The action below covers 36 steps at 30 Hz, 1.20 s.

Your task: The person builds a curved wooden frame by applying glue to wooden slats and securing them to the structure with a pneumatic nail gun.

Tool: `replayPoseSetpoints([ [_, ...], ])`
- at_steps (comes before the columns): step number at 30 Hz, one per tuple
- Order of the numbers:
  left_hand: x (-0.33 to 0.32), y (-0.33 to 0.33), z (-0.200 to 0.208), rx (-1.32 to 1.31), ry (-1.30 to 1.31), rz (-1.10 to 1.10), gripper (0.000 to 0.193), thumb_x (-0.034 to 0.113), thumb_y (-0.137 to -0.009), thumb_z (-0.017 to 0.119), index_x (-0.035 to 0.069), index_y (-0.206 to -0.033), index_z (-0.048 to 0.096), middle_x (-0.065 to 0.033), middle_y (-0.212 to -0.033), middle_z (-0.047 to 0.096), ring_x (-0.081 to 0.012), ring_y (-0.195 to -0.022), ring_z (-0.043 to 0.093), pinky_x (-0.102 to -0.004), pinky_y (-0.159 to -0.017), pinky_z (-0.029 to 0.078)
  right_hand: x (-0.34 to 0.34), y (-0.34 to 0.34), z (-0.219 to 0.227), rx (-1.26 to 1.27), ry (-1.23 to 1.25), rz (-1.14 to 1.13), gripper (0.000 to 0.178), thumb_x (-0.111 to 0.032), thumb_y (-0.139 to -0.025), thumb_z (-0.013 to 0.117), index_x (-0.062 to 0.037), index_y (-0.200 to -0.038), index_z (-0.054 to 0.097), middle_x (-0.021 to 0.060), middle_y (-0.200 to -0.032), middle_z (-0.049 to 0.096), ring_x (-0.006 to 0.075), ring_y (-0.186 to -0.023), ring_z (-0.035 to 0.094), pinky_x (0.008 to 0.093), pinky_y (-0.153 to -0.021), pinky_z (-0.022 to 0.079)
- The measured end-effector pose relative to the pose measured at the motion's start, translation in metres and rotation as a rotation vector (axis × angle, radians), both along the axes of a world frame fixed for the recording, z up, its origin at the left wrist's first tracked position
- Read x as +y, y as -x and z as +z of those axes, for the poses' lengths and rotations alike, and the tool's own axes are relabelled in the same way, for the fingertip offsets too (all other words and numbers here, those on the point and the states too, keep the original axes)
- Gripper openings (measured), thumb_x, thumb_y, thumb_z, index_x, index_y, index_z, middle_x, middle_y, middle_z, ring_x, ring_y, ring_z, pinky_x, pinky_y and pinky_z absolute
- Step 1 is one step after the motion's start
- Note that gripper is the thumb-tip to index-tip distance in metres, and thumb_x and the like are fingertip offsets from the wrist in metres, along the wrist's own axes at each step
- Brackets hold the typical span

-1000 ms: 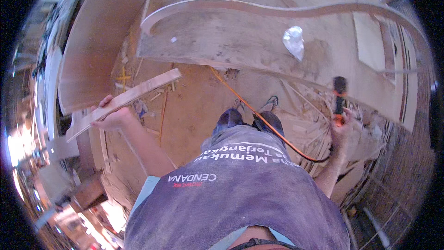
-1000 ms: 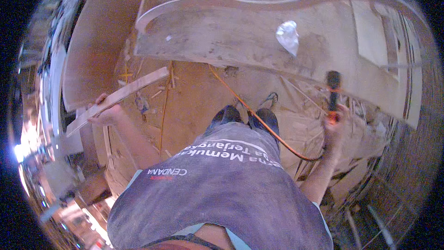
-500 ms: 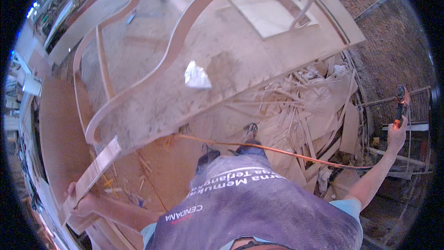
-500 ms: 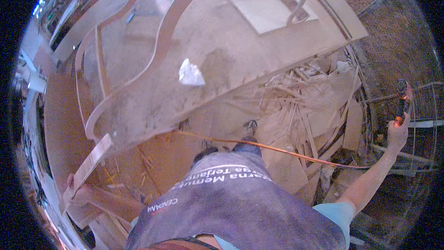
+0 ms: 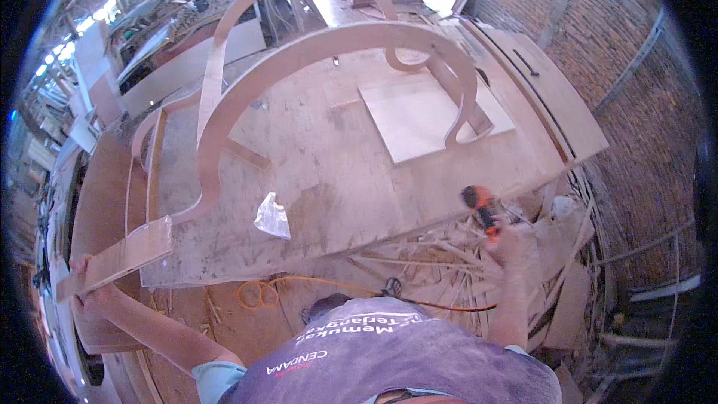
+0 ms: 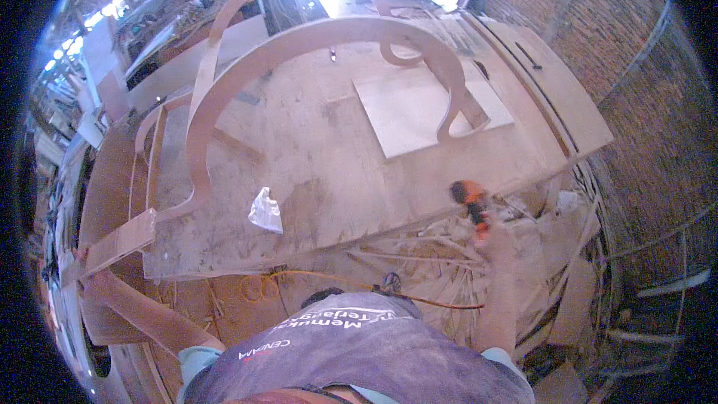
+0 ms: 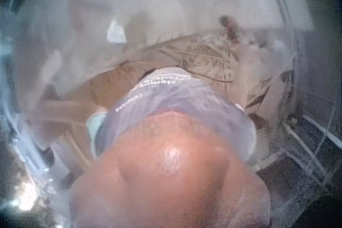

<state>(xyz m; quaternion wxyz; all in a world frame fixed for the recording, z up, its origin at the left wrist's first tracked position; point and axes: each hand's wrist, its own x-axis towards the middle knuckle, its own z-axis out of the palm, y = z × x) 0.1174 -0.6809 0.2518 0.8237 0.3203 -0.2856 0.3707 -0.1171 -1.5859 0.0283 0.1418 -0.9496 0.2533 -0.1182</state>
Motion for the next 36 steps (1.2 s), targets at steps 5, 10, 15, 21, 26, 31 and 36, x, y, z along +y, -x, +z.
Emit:
replayPoseSetpoints([
  [5,-0.052,-0.001,0.077,0.041,0.316,-0.248,0.044,0.026,-0.086,0.049,-0.004,-0.118,0.050,-0.0132,-0.097,0.049,-0.0271,-0.090,0.047,-0.0414,-0.080,0.043,0.044,-0.128,-0.011,-0.034,-0.129,0.449,0.053,-0.017,-0.074,0.072,-0.0162,-0.125,0.058,0.0164,-0.088,0.071,0.0352,-0.084,0.071,0.0466,-0.077,0.054],
  [10,-0.097,-0.024,0.143,-0.027,-0.044,-0.269,0.015,0.015,-0.082,0.059,0.006,-0.093,0.053,-0.0053,-0.090,0.050,-0.0241,-0.090,0.050,-0.0413,-0.084,0.044,0.078,-0.228,-0.052,0.046,0.083,0.679,0.039,-0.018,-0.079,0.069,-0.0158,-0.116,0.059,0.0104,-0.097,0.070,0.0275,-0.089,0.071,0.0507,-0.092,0.043],
  [15,-0.109,-0.102,0.189,0.206,0.226,0.140,0.017,0.018,-0.086,0.060,0.002,-0.089,0.053,-0.0123,-0.087,0.051,-0.0285,-0.084,0.052,-0.0454,-0.079,0.046,0.092,-0.263,-0.082,0.170,0.188,0.815,0.037,-0.020,-0.082,0.066,-0.0168,-0.118,0.056,0.0087,-0.101,0.069,0.0260,-0.095,0.070,0.0516,-0.093,0.041],
  [21,-0.183,-0.242,0.242,0.202,0.174,-0.326,0.026,0.022,-0.097,0.055,-0.002,-0.087,0.050,-0.0156,-0.087,0.051,-0.0292,-0.081,0.052,-0.0493,-0.080,0.047,0.063,-0.250,-0.113,0.124,0.163,0.710,0.034,-0.024,-0.085,0.066,-0.0148,-0.117,0.062,0.0082,-0.101,0.069,0.0289,-0.097,0.070,0.0534,-0.098,0.042],
  [26,-0.310,-0.289,0.297,0.242,-0.005,-0.206,0.041,0.032,-0.105,0.048,-0.008,-0.107,0.046,-0.0188,-0.096,0.051,-0.0318,-0.092,0.055,-0.0501,-0.086,0.048,0.059,-0.243,0.121,0.212,-0.704,0.990,0.024,-0.019,-0.088,0.076,-0.0073,-0.109,0.074,0.0103,-0.094,0.073,0.0175,-0.085,0.067,0.0340,-0.076,0.055],
  [31,-0.467,-0.308,0.317,0.176,-0.085,-0.262,0.039,0.030,-0.106,0.048,-0.008,-0.117,0.050,-0.0235,-0.112,0.054,-0.0357,-0.107,0.056,-0.0524,-0.097,0.048,0.024,-0.219,0.333,-0.937,-0.676,0.928,0.015,-0.004,-0.090,0.067,-0.0005,-0.104,0.071,0.0090,-0.095,0.072,0.0134,-0.085,0.068,0.0259,-0.077,0.054],
  [36,-0.613,-0.301,0.297,0.050,-0.216,-0.313,0.035,0.036,-0.106,0.048,0.005,-0.123,0.051,-0.0140,-0.107,0.055,-0.0291,-0.100,0.058,-0.0499,-0.088,0.053,0.028,-0.262,0.469,-0.628,-0.035,1.046,0.053,-0.039,-0.091,0.058,-0.0046,-0.131,0.057,0.0164,-0.111,0.066,0.0229,-0.098,0.064,0.0341,-0.086,0.050],
])
